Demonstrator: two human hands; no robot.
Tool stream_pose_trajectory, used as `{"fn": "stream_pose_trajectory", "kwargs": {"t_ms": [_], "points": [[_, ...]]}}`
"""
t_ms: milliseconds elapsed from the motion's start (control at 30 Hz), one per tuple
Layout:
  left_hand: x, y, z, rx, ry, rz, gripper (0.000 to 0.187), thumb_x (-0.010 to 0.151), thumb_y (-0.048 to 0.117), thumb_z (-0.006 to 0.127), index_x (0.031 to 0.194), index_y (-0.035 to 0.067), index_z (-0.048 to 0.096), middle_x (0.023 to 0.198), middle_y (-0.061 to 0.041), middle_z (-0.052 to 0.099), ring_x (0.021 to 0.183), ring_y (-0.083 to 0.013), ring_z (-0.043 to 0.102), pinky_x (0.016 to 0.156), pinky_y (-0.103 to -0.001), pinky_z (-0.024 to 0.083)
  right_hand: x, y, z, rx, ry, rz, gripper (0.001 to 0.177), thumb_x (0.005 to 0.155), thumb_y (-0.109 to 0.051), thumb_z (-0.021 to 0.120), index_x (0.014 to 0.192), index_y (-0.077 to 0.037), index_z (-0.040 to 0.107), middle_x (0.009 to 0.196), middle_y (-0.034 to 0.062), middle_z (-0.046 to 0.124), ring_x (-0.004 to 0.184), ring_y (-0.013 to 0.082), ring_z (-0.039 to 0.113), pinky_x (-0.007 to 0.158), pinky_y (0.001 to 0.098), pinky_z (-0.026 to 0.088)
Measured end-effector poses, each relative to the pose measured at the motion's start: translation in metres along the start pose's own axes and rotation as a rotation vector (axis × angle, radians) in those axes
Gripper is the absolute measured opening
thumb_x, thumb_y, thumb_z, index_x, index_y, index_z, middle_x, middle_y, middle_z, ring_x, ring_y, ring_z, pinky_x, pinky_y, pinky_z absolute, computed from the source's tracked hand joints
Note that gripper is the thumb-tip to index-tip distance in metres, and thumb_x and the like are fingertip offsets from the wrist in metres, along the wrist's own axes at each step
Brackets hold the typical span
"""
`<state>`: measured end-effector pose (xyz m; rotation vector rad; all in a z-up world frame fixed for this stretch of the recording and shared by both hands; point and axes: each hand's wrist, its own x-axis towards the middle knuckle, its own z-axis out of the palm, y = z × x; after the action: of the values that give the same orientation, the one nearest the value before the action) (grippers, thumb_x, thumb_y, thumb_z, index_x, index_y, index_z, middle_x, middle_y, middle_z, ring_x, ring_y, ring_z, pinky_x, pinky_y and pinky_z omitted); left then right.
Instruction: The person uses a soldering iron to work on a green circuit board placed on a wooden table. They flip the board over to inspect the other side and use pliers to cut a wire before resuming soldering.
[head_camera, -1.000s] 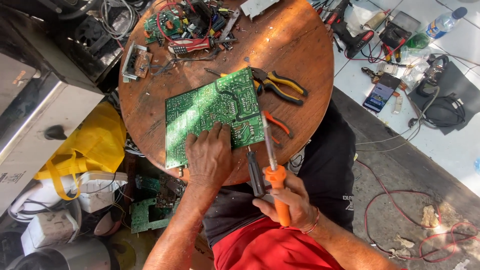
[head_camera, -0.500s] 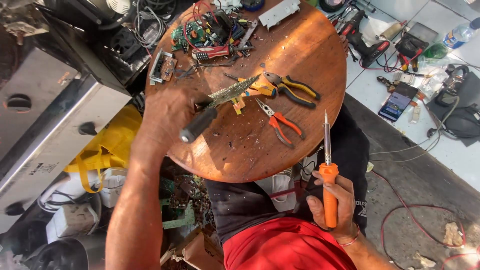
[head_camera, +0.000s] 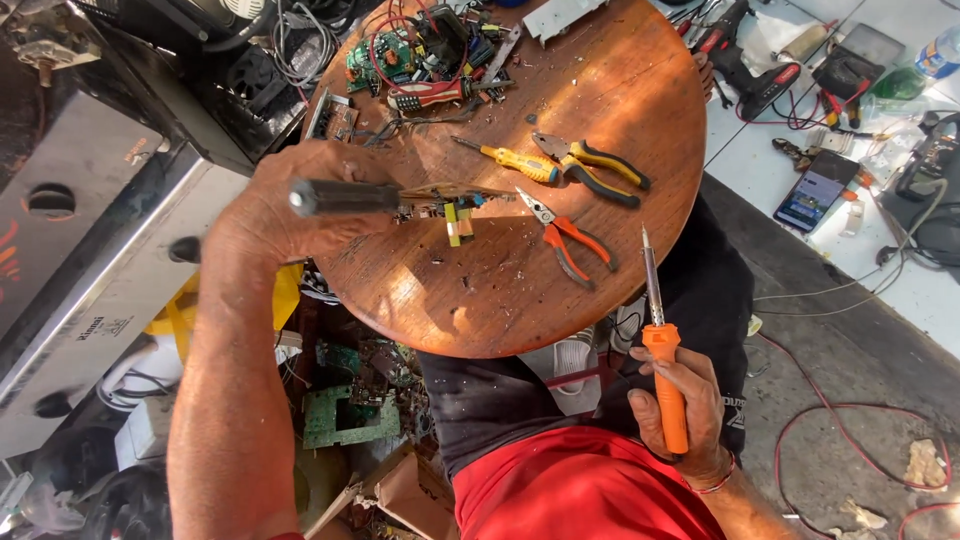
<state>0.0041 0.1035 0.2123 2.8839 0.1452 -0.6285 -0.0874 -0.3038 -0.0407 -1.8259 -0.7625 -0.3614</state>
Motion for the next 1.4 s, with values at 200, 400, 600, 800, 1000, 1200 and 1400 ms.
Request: {"fn": "stream_pose_trajectory", "kwargs": {"t_ms": [200,400,600,800,1000,1200,1400], "points": [[0.04,-0.079,0.035,-1.698,0.018,-0.631,0.039,0.096,0.016,0.047,0.125,-0.003,0.064,0.116,-0.023,0.065,0.115,-0.0292,0.068,0.115,-0.039,0.052,0.006,0.003,0.006,-0.015,0.002,0.001,0.038,0.104,-0.025,0.06,0.133,-0.005,0.047,0.123,0.0254,0.059,0.103,0.0288,0.074,0.089,0.0363,0.065],[0.028,-0.073,0.03,-1.057,-0.02,-0.131,0.024,0.081,-0.015,0.07,0.104,-0.006,0.072,0.098,-0.018,0.075,0.082,-0.0215,0.072,0.078,-0.028,0.061,0.017,-0.001,0.009,0.001,-0.016,-0.01,0.035,0.103,-0.023,0.06,0.13,-0.003,0.049,0.119,0.0263,0.061,0.101,0.0302,0.074,0.087,0.036,0.065],[0.029,-0.083,0.035,0.041,0.086,0.431,0.015,0.073,0.0,0.059,0.068,0.014,0.057,0.076,0.0,0.059,0.069,-0.0188,0.054,0.063,-0.034,0.044,0.017,-0.003,0.007,0.014,-0.038,0.031,0.035,0.103,-0.023,0.061,0.13,-0.003,0.049,0.119,0.0262,0.06,0.1,0.0303,0.075,0.09,0.039,0.065],[-0.001,-0.053,0.036,0.154,0.009,0.13,0.052,0.073,-0.007,0.078,0.117,0.021,0.077,0.154,-0.009,0.056,0.138,-0.0322,0.053,0.106,-0.05,0.044,0.009,0.001,0.008,0.027,-0.036,0.059,0.035,0.104,-0.027,0.06,0.13,-0.005,0.049,0.119,0.0247,0.06,0.098,0.0294,0.076,0.086,0.0356,0.064],[-0.019,-0.037,0.05,0.064,0.164,0.292,0.009,0.097,0.024,0.075,0.103,0.02,0.082,0.078,0.0,0.06,0.076,-0.0238,0.059,0.065,-0.041,0.044,0.006,0.004,0.006,0.018,-0.057,0.07,0.038,0.105,-0.028,0.06,0.133,-0.006,0.049,0.122,0.0236,0.062,0.101,0.0266,0.074,0.085,0.0327,0.064],[-0.024,-0.033,0.078,0.077,0.291,0.285,0.018,0.096,0.033,0.078,0.106,0.018,0.079,0.085,-0.002,0.062,0.079,-0.0286,0.063,0.057,-0.044,0.046,0.011,-0.001,0.006,0.033,-0.06,0.053,0.038,0.104,-0.027,0.061,0.132,-0.004,0.051,0.12,0.0221,0.065,0.105,0.0276,0.073,0.082,0.0321,0.066],[-0.021,-0.03,0.094,0.015,0.351,0.362,0.017,0.095,0.022,0.079,0.103,0.007,0.076,0.093,-0.01,0.066,0.081,-0.0299,0.065,0.068,-0.046,0.054,0.007,0.0,0.005,0.045,-0.085,0.057,0.037,0.104,-0.026,0.061,0.133,-0.005,0.05,0.123,0.0209,0.063,0.106,0.0268,0.075,0.083,0.0309,0.067]]}}
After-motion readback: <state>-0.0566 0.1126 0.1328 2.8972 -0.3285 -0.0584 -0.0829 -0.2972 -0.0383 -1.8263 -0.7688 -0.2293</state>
